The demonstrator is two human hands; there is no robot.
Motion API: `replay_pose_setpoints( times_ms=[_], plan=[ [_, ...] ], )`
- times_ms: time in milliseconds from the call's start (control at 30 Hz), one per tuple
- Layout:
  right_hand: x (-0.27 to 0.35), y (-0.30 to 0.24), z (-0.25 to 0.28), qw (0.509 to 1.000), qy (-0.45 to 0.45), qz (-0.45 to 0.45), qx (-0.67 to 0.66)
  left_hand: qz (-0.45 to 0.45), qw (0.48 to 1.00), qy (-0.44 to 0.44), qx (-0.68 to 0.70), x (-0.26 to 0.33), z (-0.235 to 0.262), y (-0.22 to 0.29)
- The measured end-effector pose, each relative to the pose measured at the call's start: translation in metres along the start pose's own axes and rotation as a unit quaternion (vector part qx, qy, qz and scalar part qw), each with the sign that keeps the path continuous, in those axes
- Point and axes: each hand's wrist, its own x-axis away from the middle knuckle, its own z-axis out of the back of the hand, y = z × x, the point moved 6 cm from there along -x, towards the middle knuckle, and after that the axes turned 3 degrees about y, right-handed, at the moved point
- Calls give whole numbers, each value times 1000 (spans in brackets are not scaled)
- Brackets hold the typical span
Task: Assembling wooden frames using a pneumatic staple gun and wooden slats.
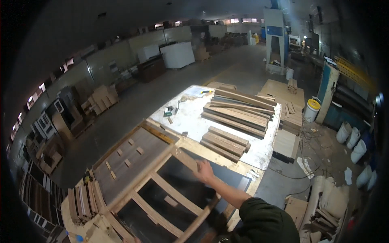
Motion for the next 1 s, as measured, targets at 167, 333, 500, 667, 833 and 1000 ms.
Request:
replay_pose_setpoints(
  times_ms=[167, 333, 500, 667, 833, 1000],
  plan=[
    [-69, -82, 22, 981, 85, 23, -175, 71, 963, 127, 226, -79, 2, 4],
    [-88, -100, 31, 962, 121, 64, -237, 44, 933, 96, 343, -117, -11, 28],
    [-51, -68, -1, 953, 100, 0, -287, 79, 949, 84, 293, -84, -17, 18],
    [-33, -39, 9, 978, 67, -34, -193, 43, 983, 24, 177, -73, -8, 13],
    [-15, -9, 43, 795, -210, -219, -526, 368, 658, -206, 624, -36, -14, -67],
    [6, 30, 82, 715, -237, -313, -579, 344, 563, -333, 674, 5, 14, -74]
  ],
)
